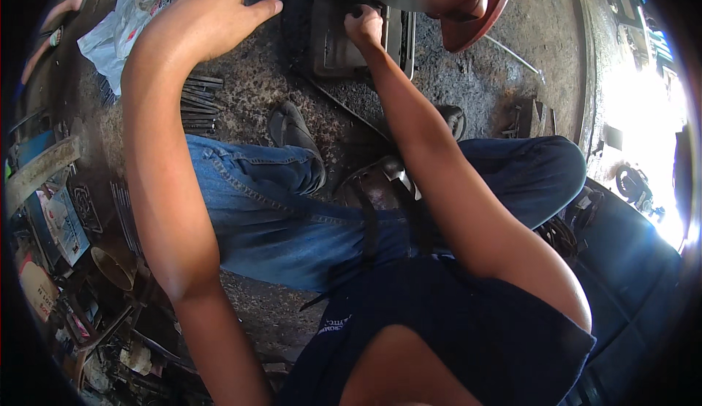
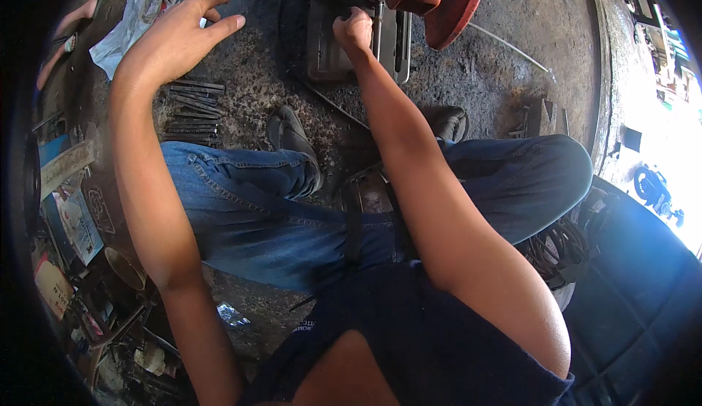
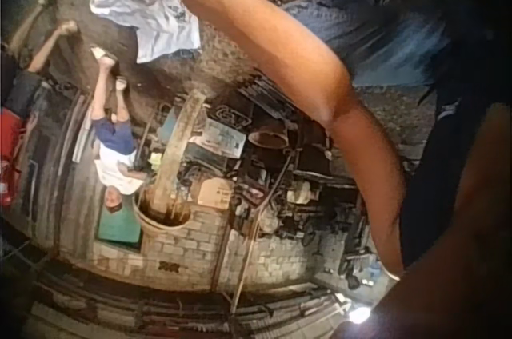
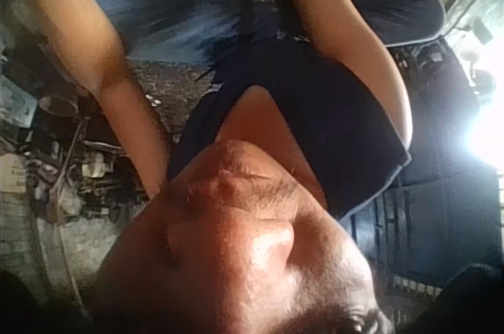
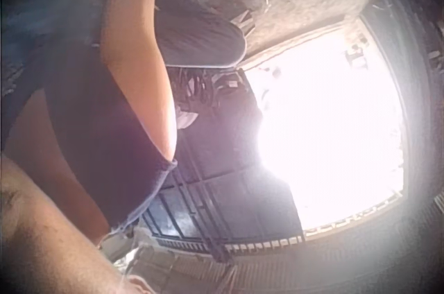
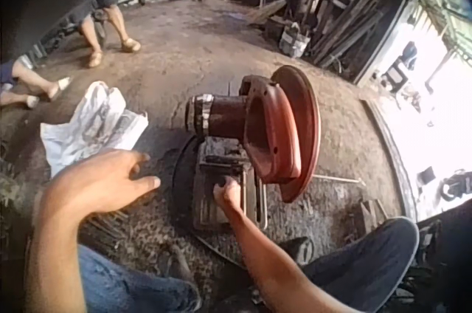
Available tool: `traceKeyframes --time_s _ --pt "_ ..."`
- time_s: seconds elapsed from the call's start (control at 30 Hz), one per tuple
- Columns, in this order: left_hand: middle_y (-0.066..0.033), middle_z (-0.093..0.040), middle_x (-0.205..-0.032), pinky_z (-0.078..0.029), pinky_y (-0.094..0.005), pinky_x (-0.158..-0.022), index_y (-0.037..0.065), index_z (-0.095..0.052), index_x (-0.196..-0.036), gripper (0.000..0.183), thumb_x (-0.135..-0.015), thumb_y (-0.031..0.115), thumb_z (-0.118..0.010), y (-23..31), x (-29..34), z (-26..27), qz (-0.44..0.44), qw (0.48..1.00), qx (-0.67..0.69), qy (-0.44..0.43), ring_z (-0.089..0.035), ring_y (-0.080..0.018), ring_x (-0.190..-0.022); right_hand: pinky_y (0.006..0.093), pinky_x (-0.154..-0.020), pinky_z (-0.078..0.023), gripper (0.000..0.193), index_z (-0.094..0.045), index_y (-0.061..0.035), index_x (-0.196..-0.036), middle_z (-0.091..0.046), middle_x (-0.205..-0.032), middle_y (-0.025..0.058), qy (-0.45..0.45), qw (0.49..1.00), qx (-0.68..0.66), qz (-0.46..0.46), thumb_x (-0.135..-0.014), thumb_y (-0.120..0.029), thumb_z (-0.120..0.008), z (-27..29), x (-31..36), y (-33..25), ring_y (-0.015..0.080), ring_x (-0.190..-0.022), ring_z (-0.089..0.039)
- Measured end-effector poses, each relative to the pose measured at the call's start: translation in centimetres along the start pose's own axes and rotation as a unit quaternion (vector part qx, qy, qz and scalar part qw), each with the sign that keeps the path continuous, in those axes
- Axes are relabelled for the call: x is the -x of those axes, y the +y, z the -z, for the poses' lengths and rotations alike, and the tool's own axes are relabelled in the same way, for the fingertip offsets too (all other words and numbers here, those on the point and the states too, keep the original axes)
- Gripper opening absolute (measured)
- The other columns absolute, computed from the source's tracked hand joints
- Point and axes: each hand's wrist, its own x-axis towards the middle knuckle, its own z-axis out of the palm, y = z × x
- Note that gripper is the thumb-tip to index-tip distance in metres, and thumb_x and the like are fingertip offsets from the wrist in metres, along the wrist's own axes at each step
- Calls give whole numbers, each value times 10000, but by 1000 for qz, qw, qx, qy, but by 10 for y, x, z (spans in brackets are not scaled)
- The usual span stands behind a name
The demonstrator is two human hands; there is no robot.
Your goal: Cutting metal rods using a chop saw.
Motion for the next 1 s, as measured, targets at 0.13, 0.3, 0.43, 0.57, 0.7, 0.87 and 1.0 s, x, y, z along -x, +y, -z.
traceKeyframes --time_s 0.13,0.3,0.43,0.57,0.7,0.87,1.0 --pt "-223 -665 -1327 -481 -446 -1063 30 -555 -1454 685 -964 500 -639 3 -6 -1 6 1000 17 -17 -679 -347 -1176 498 -977 -536 406 -697 5 -1195 -633 -1297 229 64 995 77 3 -838 -175 -628 1 -8 -6 432 -1160 -637" --pt "-219 -657 -1342 -482 -450 -1064 31 -557 -1452 686 -964 506 -639 5 -3 2 3 1000 18 -13 -676 -351 -1183 486 -959 -548 351 -648 -5 -1190 -514 -1411 199 3 987 155 29 -861 -113 -587 -1 -15 -25 425 -1161 -639" --pt "-216 -654 -1348 -480 -460 -1069 36 -561 -1450 678 -962 499 -645 4 -2 -1 11 1000 6 -16 -682 -356 -1173 489 -955 -550 342 -663 -13 -1161 -568 -1352 196 0 979 189 71 -850 -141 -606 -2 -17 -22 411 -1141 -657" --pt "-213 -660 -1339 -473 -478 -1074 48 -565 -1449 673 -956 497 -652 -5 0 -4 -6 1000 21 14 -689 -359 -1158 487 -947 -552 372 -670 -12 -1137 -626 -1267 196 -105 974 203 5 -834 -225 -638 -1 -15 -32 406 -1107 -675" --pt "-216 -665 -1329 -470 -483 -1078 49 -568 -1447 676 -953 505 -650 6 -3 1 10 1000 7 -3 -685 -358 -1168 499 -910 -563 358 -695 -4 -1066 -684 -1160 213 8 984 169 52 -824 -262 -640 1 -4 -18 408 -1061 -690" --pt "-228 -678 -1300 -472 -476 -1076 51 -570 -1446 686 -951 521 -642 -1 -4 -5 4 1000 -4 -5 -678 -363 -1184 526 -861 -556 273 -693 -10 -976 -706 -1061 224 24 991 119 56 -825 -226 -622 25 24 -16 437 -995 -686" --pt "-233 -680 -1293 -486 -465 -1059 52 -565 -1451 694 -951 527 -643 -12 -5 -12 0 1000 3 2 -682 -357 -1177 535 -853 -533 189 -674 -13 -921 -701 -983 237 23 994 38 97 -812 -158 -624 69 74 -15 454 -971 -668"
